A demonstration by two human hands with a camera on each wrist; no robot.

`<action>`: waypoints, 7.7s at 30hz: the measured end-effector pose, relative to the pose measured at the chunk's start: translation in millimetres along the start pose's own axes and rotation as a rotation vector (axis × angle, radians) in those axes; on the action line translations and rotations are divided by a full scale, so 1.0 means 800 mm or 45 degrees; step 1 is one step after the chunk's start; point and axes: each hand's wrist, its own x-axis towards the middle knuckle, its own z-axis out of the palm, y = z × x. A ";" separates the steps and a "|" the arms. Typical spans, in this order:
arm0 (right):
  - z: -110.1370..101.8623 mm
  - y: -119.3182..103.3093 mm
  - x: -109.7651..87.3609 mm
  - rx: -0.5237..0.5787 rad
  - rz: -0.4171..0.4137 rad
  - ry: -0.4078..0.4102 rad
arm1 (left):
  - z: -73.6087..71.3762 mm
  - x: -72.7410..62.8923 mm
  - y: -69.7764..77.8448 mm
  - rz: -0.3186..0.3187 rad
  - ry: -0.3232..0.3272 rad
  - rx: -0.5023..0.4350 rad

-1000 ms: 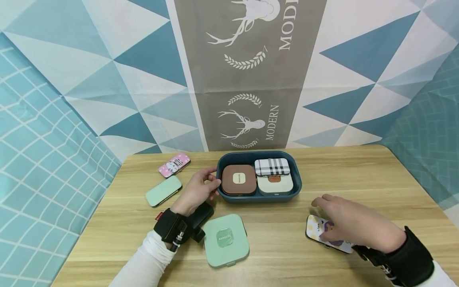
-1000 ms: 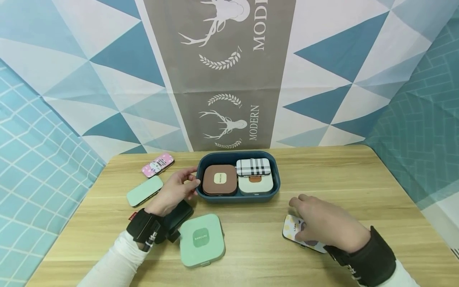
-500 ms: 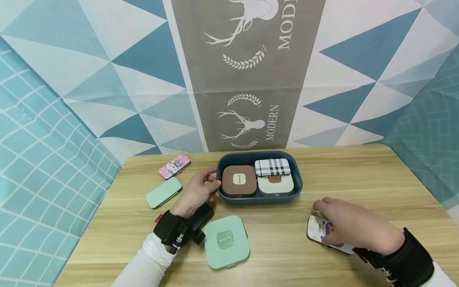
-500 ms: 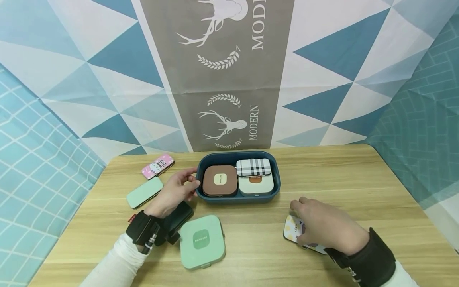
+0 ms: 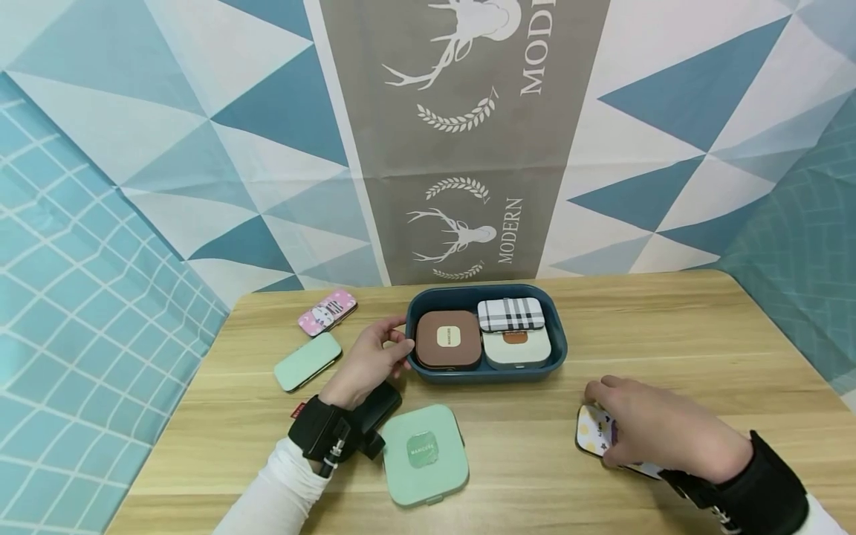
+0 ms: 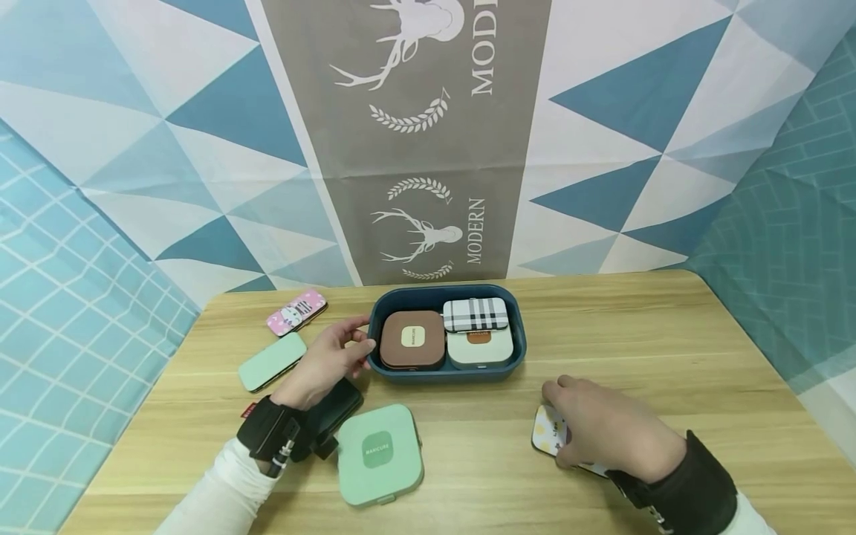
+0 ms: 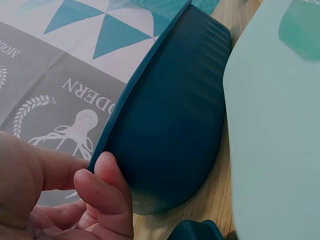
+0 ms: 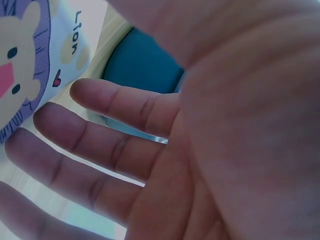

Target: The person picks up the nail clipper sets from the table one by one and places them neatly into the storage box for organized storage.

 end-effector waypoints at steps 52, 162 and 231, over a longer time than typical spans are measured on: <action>0.008 -0.014 0.005 -0.106 0.061 -0.039 | -0.002 -0.005 0.004 0.007 -0.018 -0.004; -0.079 -0.040 0.001 -0.398 -0.492 0.736 | -0.003 -0.005 0.002 0.035 -0.024 -0.007; -0.093 -0.074 0.078 -0.252 -0.505 0.539 | -0.003 -0.006 0.002 0.029 -0.023 -0.009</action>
